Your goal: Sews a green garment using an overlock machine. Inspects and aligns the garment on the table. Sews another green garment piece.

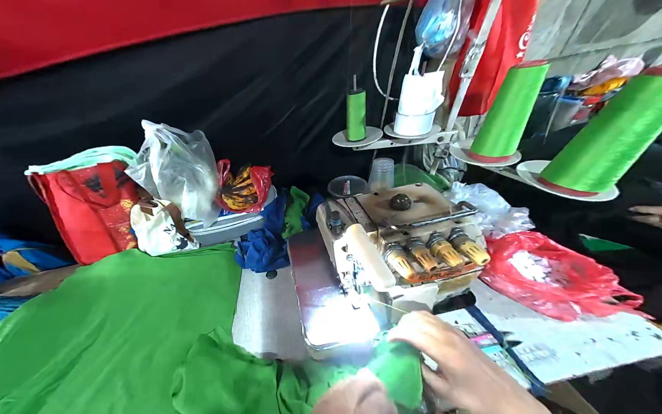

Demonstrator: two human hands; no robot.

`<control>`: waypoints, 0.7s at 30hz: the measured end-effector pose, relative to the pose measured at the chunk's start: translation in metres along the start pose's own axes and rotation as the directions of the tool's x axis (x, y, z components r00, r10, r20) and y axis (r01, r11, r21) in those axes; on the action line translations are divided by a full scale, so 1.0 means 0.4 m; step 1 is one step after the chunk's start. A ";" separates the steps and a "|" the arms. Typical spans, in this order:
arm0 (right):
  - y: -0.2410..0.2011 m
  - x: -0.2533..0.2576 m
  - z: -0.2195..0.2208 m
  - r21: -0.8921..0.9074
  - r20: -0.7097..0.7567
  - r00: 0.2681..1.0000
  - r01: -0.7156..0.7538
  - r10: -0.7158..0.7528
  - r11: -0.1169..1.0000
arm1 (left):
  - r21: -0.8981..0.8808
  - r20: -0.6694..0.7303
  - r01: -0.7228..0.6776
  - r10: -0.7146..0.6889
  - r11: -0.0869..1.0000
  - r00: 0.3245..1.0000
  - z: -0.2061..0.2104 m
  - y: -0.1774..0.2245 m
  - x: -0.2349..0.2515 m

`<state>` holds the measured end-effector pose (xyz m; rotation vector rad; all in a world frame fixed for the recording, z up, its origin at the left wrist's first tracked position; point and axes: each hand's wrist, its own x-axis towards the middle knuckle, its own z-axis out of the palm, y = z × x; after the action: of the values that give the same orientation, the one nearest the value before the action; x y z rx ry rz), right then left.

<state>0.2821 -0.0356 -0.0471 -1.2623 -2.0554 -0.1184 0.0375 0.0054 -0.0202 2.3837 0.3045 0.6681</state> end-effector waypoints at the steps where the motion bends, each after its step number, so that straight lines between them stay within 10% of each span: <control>1: 0.003 0.011 -0.006 -0.020 -0.016 1.000 0.015 -0.015 1.000 | 0.017 -0.040 -0.009 0.009 1.000 0.999 -0.019 0.006 0.021; 5: -0.048 0.008 -0.028 0.151 0.014 0.996 -0.085 0.084 0.985 | 0.066 -0.167 0.000 0.011 0.998 0.986 -0.128 0.034 0.005; 11: -0.125 0.045 -0.080 0.582 -0.038 0.938 -0.260 0.344 0.771 | 0.467 0.082 0.156 -0.218 0.870 0.972 -0.280 -0.037 -0.088; 15: -0.183 0.104 -0.088 0.563 -0.131 0.927 -0.221 0.350 0.796 | 0.752 -0.170 0.194 -0.099 0.630 0.980 -0.389 -0.038 -0.130; 19: -0.366 0.125 -0.147 0.733 0.105 0.994 -0.072 -0.008 0.677 | 0.668 -0.545 0.590 -0.241 0.453 0.803 -0.428 0.052 -0.147; 21: -0.399 0.138 -0.141 0.782 0.168 0.972 -0.028 -0.167 0.622 | 0.413 -0.545 0.653 -0.402 0.635 0.736 -0.421 0.098 -0.167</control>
<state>0.1675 -0.1009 0.0724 -0.6390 -1.9635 0.8572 -0.1068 0.0376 0.0916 2.4500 1.5665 0.8475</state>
